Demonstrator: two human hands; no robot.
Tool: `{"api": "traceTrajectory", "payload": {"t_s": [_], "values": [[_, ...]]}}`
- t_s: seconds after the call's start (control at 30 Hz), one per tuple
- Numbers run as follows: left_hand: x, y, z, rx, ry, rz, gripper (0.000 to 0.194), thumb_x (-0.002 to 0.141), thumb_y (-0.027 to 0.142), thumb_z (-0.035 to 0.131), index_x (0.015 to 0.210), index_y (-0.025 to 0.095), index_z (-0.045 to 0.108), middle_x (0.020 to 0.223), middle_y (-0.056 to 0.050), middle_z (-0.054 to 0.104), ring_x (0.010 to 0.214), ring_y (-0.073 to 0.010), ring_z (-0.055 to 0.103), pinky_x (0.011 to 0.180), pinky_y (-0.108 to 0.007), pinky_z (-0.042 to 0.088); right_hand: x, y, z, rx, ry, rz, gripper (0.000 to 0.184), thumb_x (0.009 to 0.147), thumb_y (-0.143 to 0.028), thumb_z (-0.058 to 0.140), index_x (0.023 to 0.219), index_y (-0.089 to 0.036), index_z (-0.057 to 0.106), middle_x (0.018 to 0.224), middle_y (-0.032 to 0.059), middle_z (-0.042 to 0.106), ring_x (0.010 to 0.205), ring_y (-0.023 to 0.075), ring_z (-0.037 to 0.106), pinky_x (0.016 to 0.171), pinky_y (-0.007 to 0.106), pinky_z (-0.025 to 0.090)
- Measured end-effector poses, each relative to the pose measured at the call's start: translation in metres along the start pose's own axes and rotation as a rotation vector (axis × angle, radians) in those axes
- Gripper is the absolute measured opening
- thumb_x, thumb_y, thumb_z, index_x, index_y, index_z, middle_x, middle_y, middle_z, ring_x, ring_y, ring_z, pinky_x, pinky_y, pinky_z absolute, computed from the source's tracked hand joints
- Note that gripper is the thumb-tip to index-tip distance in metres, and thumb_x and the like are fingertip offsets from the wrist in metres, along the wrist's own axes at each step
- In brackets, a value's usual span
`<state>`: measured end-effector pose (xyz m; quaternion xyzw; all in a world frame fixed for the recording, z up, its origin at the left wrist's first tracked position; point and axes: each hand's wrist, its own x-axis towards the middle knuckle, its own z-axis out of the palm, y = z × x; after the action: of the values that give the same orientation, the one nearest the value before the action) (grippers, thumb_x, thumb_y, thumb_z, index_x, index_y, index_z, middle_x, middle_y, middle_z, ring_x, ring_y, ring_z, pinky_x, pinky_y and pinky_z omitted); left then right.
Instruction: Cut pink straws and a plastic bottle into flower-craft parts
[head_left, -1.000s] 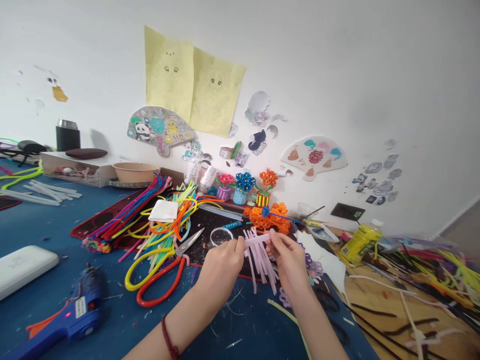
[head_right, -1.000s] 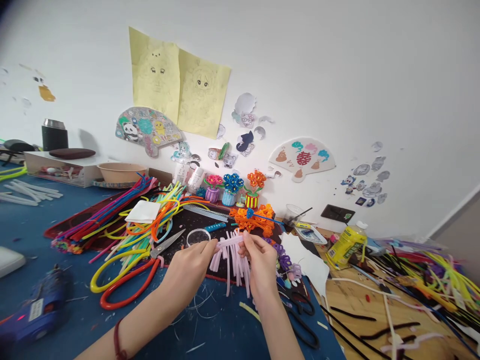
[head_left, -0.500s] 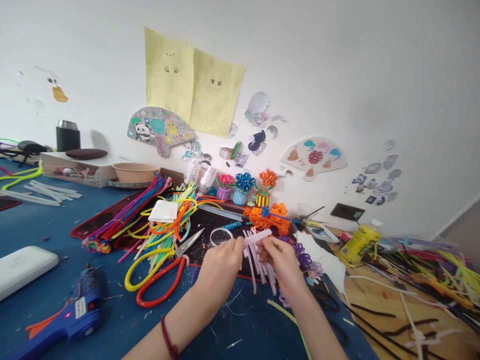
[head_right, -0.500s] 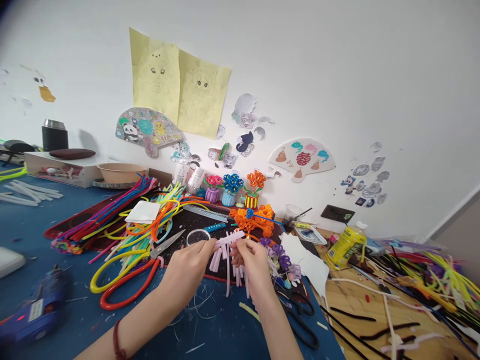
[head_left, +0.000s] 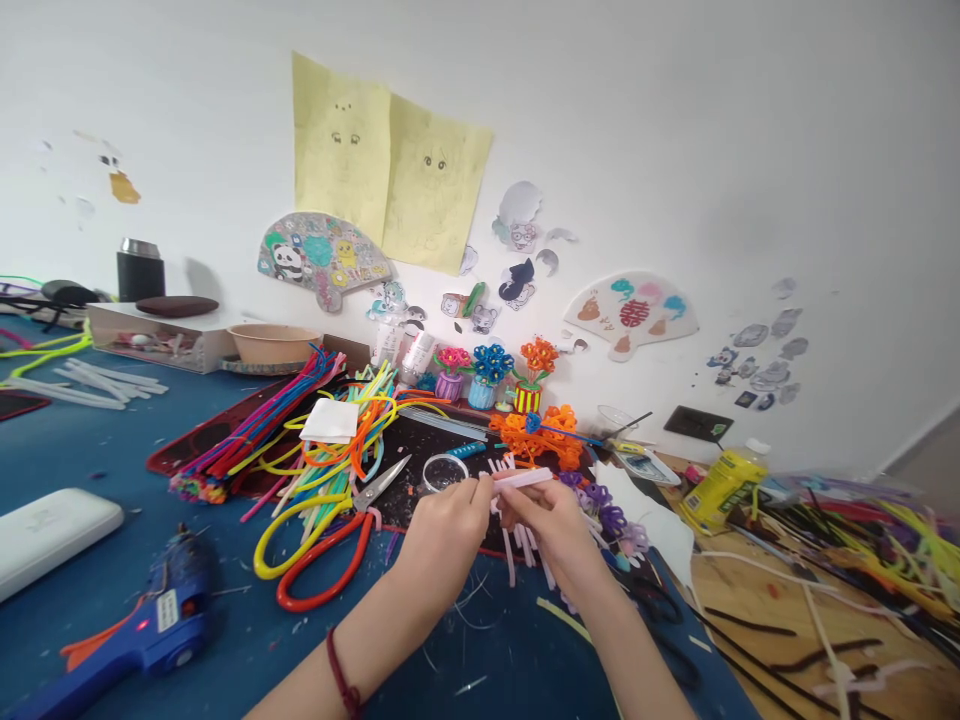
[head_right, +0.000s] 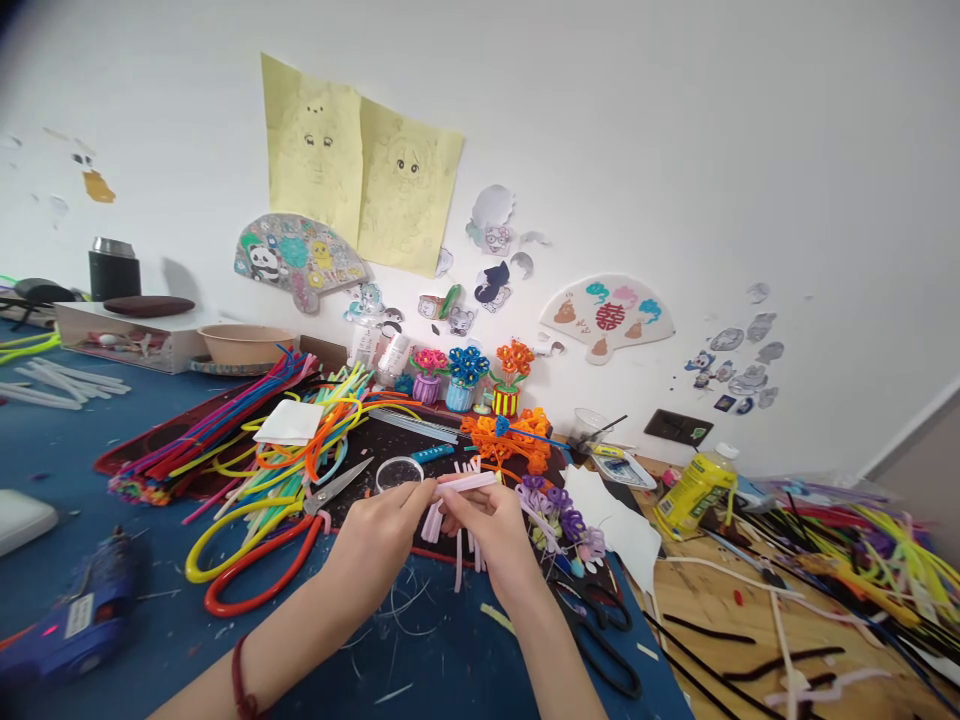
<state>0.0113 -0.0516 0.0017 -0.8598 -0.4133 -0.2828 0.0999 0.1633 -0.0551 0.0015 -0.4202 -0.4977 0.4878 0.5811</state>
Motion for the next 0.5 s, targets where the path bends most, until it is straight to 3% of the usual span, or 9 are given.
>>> {"api": "traceTrajectory", "payload": {"t_s": [0.13,0.5], "values": [[0.0004,-0.0001,0.0019,0.018,0.001,0.024,0.022,0.088,0.0,0.038,0.093,0.015,0.054,0.08,-0.004,0.063,0.067,-0.0155,0.061,0.054,-0.023,0.045,0.001,0.0013,0.0019,0.023,0.075,0.013,0.033,0.062,-0.043,0.083,0.068,-0.012,0.071,0.06,0.0049,0.066,0.053,0.0137,0.059,0.053,0.025,0.048],[0.0011,0.0,-0.0024,0.006,-0.049,0.037,0.021,0.085,0.0,0.04,0.082,0.017,0.051,0.075,-0.003,0.06,0.063,-0.0164,0.058,0.054,-0.025,0.044,0.0015,0.0025,0.002,0.048,0.115,0.03,0.035,0.059,-0.045,0.083,0.066,-0.013,0.071,0.055,0.0035,0.064,0.049,0.0125,0.057,0.049,0.024,0.047]]}}
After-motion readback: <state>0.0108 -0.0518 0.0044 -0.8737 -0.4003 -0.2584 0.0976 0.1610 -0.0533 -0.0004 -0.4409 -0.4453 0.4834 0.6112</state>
